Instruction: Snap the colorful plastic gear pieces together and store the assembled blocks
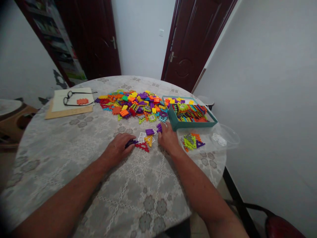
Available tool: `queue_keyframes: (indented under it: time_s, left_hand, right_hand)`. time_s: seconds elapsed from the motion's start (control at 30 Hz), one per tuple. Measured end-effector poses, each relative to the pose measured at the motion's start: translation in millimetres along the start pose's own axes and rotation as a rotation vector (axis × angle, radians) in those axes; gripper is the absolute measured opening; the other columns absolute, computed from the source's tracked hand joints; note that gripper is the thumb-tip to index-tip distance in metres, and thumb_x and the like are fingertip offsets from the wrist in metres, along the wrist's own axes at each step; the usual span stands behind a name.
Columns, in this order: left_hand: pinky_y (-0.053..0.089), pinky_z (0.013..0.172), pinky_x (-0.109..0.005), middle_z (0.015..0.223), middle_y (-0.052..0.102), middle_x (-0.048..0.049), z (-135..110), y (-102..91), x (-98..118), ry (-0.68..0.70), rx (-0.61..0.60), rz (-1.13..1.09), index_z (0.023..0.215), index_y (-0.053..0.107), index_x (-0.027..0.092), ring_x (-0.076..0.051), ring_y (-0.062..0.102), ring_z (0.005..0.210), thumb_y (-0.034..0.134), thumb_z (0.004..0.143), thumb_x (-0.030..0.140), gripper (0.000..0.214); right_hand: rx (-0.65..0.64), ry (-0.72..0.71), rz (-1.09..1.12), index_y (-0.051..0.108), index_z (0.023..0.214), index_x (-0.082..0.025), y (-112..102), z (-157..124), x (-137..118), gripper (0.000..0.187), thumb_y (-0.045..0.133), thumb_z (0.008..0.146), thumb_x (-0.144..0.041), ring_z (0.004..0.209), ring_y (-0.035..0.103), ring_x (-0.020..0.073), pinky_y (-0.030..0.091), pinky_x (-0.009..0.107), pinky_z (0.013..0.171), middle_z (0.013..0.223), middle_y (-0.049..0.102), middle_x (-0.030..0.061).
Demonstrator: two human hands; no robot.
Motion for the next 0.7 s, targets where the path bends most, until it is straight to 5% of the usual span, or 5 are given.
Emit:
queue_keyframes:
  time_s: [0.23,0.53,0.7]
  left_hand:
    - [0.05,0.1,-0.044,0.113,0.072,-0.0109,1.6,-0.6,4.1,0.021,-0.021,0.013,0.114,0.069,0.019,-0.027,0.062,0.108,0.06,0.097,0.021,0.02]
    - [0.049,0.1,-0.042,0.111,0.071,-0.0103,1.6,-1.3,4.4,-0.004,-0.033,0.01,0.112,0.069,0.019,-0.026,0.062,0.108,0.061,0.096,0.021,0.018]
    - [0.05,0.098,-0.042,0.11,0.071,-0.0108,1.6,-2.0,4.7,-0.024,-0.043,0.001,0.11,0.07,0.019,-0.027,0.062,0.107,0.062,0.094,0.02,0.017]
  right_hand:
    - [-0.201,0.041,-0.179,0.049,0.154,-0.026,9.3,12.4,-7.4,0.053,0.048,0.105,-0.042,0.123,0.064,0.0284,0.052,0.04,0.1,0.146,0.058,0.0138]
    - [-0.119,0.022,-0.187,0.061,0.139,-0.023,6.2,4.9,-13.0,0.038,0.048,0.104,-0.032,0.111,0.067,0.0258,0.053,0.034,0.089,0.129,0.063,0.0128]
    - [-0.123,-0.013,-0.177,0.055,0.147,-0.024,3.5,-1.1,-18.0,0.046,0.052,0.102,-0.033,0.112,0.066,0.0261,0.053,0.034,0.088,0.134,0.062,0.0134]
Point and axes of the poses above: each hand's wrist, its own z-axis towards the middle knuckle, its own y-axis out of the palm, x = y × z, the point moved 7 cm from there along z, towards the middle knuckle
